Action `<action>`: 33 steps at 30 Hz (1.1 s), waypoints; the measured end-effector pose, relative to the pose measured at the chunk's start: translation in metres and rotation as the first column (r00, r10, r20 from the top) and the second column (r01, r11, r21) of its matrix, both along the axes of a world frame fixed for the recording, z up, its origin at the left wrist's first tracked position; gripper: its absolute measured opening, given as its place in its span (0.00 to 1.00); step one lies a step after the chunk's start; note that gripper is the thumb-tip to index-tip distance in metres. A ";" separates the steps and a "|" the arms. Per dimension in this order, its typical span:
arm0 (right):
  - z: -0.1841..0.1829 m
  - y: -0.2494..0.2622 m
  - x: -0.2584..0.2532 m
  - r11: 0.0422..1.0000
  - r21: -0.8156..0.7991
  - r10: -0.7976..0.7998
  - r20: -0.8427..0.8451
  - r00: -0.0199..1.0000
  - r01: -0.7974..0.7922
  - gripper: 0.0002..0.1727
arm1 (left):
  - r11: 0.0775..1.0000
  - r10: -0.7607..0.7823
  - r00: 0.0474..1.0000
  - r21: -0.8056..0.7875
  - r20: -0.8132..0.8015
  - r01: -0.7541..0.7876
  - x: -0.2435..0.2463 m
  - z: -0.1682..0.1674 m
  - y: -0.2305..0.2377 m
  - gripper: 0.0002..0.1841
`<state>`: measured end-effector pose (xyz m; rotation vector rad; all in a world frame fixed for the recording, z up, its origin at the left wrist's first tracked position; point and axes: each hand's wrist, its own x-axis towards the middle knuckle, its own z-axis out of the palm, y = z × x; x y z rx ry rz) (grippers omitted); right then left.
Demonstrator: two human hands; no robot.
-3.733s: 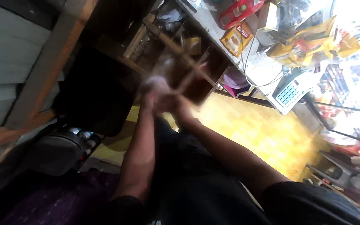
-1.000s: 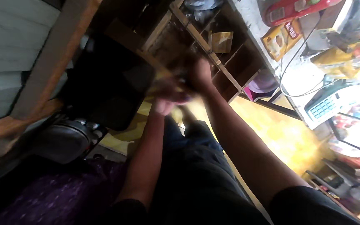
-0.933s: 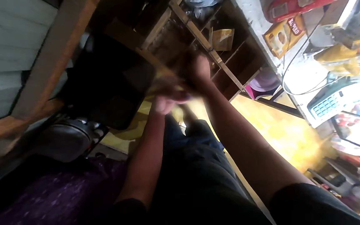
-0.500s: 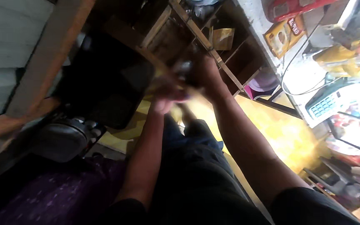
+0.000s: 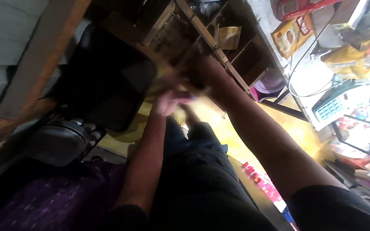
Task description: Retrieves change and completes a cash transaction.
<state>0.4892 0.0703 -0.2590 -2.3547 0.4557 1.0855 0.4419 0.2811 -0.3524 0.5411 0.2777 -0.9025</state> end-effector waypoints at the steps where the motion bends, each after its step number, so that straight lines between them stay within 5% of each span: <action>1: -0.005 0.002 0.002 0.998 -0.025 0.056 -0.022 0.998 -0.057 0.22 | 1.000 -0.011 1.000 0.004 -0.004 0.011 0.001 0.004 0.000 0.11; 7: -0.012 -0.010 0.003 0.990 -0.023 0.141 -0.007 0.990 -0.141 0.27 | 1.000 -0.011 1.000 -0.024 -0.008 0.011 0.003 0.002 -0.002 0.10; 11: 0.006 -0.031 -0.004 0.979 0.146 -0.159 0.114 0.981 0.142 0.25 | 1.000 -0.004 1.000 -0.021 -0.006 0.004 0.002 0.000 -0.002 0.13; 13: 0.010 -0.045 -0.021 0.873 0.406 -0.376 0.205 0.904 0.271 0.20 | 1.000 -0.001 1.000 -0.006 0.012 0.001 0.001 -0.002 -0.001 0.12; 15: 0.008 -0.052 -0.037 0.669 0.644 -0.587 0.153 0.795 0.370 0.16 | 1.000 -0.007 0.999 -0.022 0.045 0.008 0.000 -0.005 -0.001 0.11; 17: 0.010 -0.053 -0.048 0.526 0.732 -0.687 0.064 0.724 0.434 0.14 | 0.999 -0.005 0.998 -0.049 0.061 0.007 0.001 -0.006 -0.002 0.10; 28: 0.000 -0.052 -0.058 0.206 0.869 -0.697 -0.192 0.691 0.450 0.12 | 0.988 -0.020 0.996 -0.151 0.091 0.033 0.005 0.001 -0.004 0.11; 30: 0.005 -0.045 -0.049 0.287 0.838 -0.677 -0.166 0.717 0.465 0.12 | 0.995 -0.007 0.998 -0.102 0.063 0.013 0.003 -0.001 -0.003 0.11; 33: 0.006 -0.034 -0.034 0.653 0.637 -0.554 0.033 0.832 0.409 0.09 | 1.000 0.015 1.000 -0.007 -0.001 -0.015 -0.001 -0.002 -0.002 0.08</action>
